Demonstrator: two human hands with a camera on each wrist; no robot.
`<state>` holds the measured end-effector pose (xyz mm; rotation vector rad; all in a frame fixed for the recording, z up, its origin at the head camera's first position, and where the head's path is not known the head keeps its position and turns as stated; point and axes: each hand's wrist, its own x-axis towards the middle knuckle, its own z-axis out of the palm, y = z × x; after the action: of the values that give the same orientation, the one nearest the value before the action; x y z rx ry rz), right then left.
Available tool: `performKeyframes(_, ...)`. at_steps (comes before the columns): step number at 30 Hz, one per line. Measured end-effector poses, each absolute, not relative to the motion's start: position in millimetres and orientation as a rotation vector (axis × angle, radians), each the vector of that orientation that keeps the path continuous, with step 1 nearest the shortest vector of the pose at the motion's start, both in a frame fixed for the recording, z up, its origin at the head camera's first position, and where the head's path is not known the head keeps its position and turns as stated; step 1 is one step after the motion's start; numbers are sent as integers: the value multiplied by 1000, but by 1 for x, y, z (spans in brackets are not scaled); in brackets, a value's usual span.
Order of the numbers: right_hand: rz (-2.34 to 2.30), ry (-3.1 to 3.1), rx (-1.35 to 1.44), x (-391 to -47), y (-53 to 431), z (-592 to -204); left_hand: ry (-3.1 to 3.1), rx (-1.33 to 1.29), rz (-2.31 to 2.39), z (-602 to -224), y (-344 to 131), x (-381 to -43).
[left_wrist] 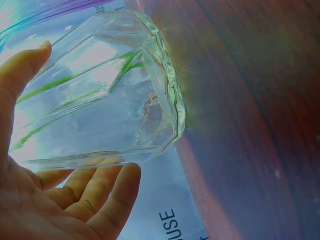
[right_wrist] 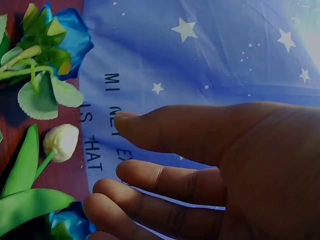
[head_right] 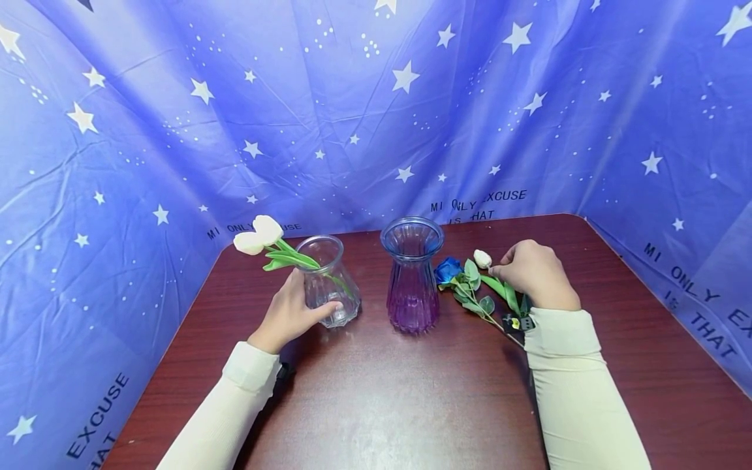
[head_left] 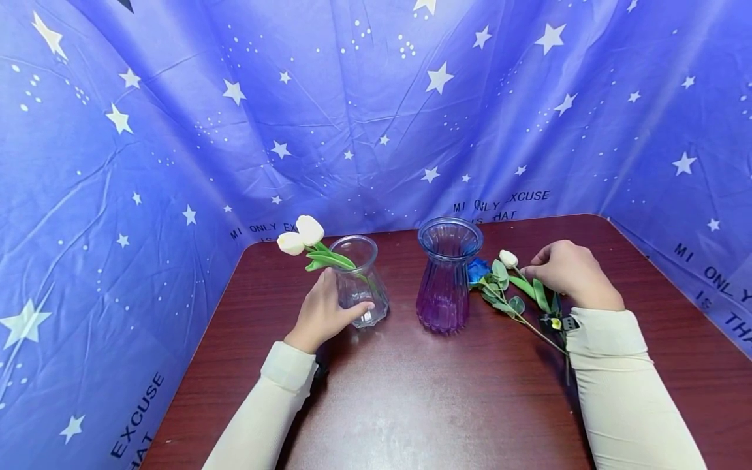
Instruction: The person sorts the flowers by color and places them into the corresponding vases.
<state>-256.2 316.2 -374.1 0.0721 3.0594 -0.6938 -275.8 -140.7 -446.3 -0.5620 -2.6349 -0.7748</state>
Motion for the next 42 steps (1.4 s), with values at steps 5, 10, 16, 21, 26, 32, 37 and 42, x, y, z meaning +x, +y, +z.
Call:
performKeyframes(5, -677, 3080, 97, -258, 321, -381, -2626, -567, -781, -446, -141, -275)
performKeyframes(10, -621, 3084, 128, -260, 324, -389, -2623, -573, -789, -446, -141, -276)
performKeyframes(16, -609, 3036, 137, -259, 324, -394, -2621, -566, -784, -446, -140, -275)
performKeyframes(21, -578, 3015, 148, -258, 323, -397, -2624, -579, -791, -446, -139, -275)
performKeyframes(26, -562, 3028, 132, -261, 321, -401, -2627, -572, -779, -445, -140, -275)
performKeyframes(32, -529, 3005, 132, -262, 316, -402, -2632, -564, -784, -444, -140, -275)
performKeyframes(37, -512, 2990, 138, -263, 314, -404, -2637, -568, -790, -444, -140, -276)
performKeyframes(42, -490, 3002, 157, -265, 315, -410, -2634, -567, -785, -445, -141, -276)
